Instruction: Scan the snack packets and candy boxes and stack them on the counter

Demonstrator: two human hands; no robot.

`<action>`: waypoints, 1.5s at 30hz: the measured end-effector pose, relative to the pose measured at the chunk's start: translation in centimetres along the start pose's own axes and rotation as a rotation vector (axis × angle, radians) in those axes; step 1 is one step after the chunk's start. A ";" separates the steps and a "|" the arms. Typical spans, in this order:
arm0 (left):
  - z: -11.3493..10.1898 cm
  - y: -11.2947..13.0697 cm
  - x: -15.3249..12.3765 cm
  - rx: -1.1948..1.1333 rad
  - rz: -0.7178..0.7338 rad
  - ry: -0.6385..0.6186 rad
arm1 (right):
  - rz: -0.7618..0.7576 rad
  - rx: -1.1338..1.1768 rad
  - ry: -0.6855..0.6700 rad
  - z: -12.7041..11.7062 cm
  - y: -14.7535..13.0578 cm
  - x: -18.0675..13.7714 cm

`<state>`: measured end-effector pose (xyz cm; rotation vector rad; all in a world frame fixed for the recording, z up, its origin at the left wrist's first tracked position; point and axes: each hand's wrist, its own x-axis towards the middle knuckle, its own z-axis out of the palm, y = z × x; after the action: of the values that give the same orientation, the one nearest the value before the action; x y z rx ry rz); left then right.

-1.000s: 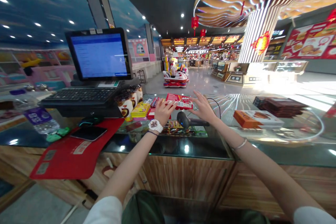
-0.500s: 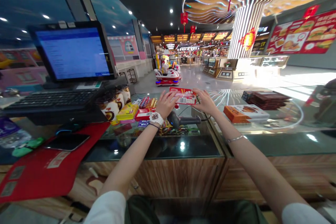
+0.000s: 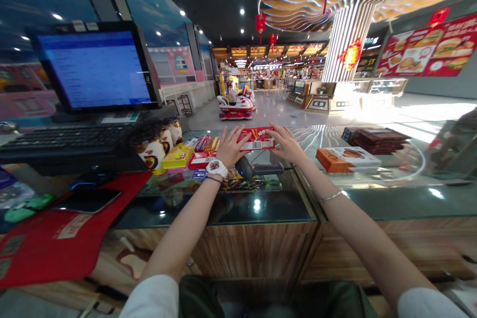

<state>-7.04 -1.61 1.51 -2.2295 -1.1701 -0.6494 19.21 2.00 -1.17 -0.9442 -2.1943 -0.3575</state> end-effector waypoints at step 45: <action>2.3 -3.4 -1.8 -0.072 -0.170 0.062 | -0.039 0.278 -0.502 2.2 -5.3 -2.3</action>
<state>-10.48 0.47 -0.49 -2.1672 -1.3336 -0.8348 15.35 -1.79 -4.20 -0.9045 -2.6257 0.1913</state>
